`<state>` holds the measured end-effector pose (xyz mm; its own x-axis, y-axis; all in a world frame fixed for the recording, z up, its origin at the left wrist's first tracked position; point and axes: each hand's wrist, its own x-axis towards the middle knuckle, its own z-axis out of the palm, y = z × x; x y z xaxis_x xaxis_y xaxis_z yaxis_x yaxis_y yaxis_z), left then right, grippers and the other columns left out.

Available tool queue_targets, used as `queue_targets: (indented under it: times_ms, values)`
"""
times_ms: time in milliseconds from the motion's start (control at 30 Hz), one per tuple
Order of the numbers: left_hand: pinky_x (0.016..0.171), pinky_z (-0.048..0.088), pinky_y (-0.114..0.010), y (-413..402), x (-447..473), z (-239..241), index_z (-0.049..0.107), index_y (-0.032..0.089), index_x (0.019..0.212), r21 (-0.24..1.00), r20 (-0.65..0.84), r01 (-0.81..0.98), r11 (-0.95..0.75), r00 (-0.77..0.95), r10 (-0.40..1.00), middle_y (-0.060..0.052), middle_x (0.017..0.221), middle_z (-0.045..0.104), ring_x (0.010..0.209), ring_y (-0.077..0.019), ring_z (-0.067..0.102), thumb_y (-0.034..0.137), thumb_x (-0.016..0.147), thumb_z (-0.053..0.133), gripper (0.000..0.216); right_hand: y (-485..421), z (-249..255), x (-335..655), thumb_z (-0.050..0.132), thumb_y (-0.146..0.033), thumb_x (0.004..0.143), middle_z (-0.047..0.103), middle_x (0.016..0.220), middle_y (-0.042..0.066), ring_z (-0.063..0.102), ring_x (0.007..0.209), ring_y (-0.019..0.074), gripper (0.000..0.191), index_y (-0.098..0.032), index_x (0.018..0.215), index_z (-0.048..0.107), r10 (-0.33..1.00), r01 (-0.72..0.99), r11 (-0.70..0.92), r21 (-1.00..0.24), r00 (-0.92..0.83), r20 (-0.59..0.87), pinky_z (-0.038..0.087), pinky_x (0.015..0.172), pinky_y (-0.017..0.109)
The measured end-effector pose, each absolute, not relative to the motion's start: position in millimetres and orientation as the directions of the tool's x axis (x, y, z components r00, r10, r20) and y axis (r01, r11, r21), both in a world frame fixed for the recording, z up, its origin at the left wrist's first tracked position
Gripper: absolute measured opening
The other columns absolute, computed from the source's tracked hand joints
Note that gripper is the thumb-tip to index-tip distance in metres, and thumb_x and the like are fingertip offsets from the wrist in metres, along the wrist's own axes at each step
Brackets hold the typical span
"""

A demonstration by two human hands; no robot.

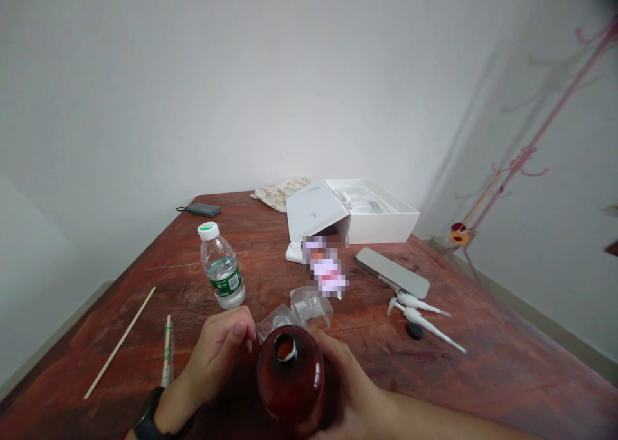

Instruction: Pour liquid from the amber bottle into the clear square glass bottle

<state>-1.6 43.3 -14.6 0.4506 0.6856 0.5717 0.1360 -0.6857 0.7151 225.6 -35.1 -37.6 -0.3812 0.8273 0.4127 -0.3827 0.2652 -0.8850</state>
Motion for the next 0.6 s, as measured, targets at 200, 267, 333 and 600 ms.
queue_targets:
  times_ms: [200,267,333,600]
  values:
    - [0.059,0.041,-0.026,43.7,-2.8,-14.6,0.065,0.02,0.077,0.701,0.579,0.135,-0.7,0.465,0.67,0.0,0.068,0.061,0.06,-0.0162,0.057,0.063,0.116,0.037,0.064,-37.3,-52.9,230.4,0.108,-0.046,0.058,0.067,0.151,0.019,0.067,0.138,0.0398,0.112,-0.028,0.154,0.052,0.826,-0.369,0.31,-0.876,-0.352,0.441,0.049,0.12,0.051]
    - [0.062,0.044,-0.026,44.1,-3.5,-15.2,0.066,0.02,0.082,0.688,0.581,0.14,-0.712,0.482,0.657,-0.001,0.073,0.062,0.064,-0.0169,0.059,0.063,0.115,0.038,0.061,-38.1,-54.2,230.6,0.109,-0.048,0.057,0.065,0.153,0.019,0.065,0.141,0.041,0.113,-0.028,0.153,0.053,0.847,-0.392,0.26,-0.882,-0.346,0.403,0.049,0.12,0.053]
    - [0.067,0.047,-0.027,44.2,-3.7,-15.1,0.068,0.02,0.088,0.674,0.573,0.148,-0.724,0.514,0.638,-0.003,0.081,0.065,0.072,-0.0181,0.063,0.062,0.115,0.039,0.058,-38.8,-52.1,230.4,0.109,-0.048,0.055,0.068,0.151,0.018,0.065,0.14,0.0418,0.111,-0.027,0.15,0.055,0.859,-0.414,0.209,-0.886,-0.355,0.369,0.051,0.118,0.053]
    - [0.085,0.056,-0.031,43.3,-0.2,-12.4,0.07,0.021,0.11,0.664,0.496,0.172,-0.727,0.626,0.601,-0.011,0.108,0.072,0.097,-0.0242,0.07,0.042,0.115,0.049,0.03,-39.8,-55.6,230.8,0.11,-0.052,0.051,0.063,0.156,0.022,0.058,0.147,0.0432,0.121,-0.023,0.153,0.051,0.88,-0.384,0.177,-0.906,-0.35,0.32,0.042,0.125,0.055]
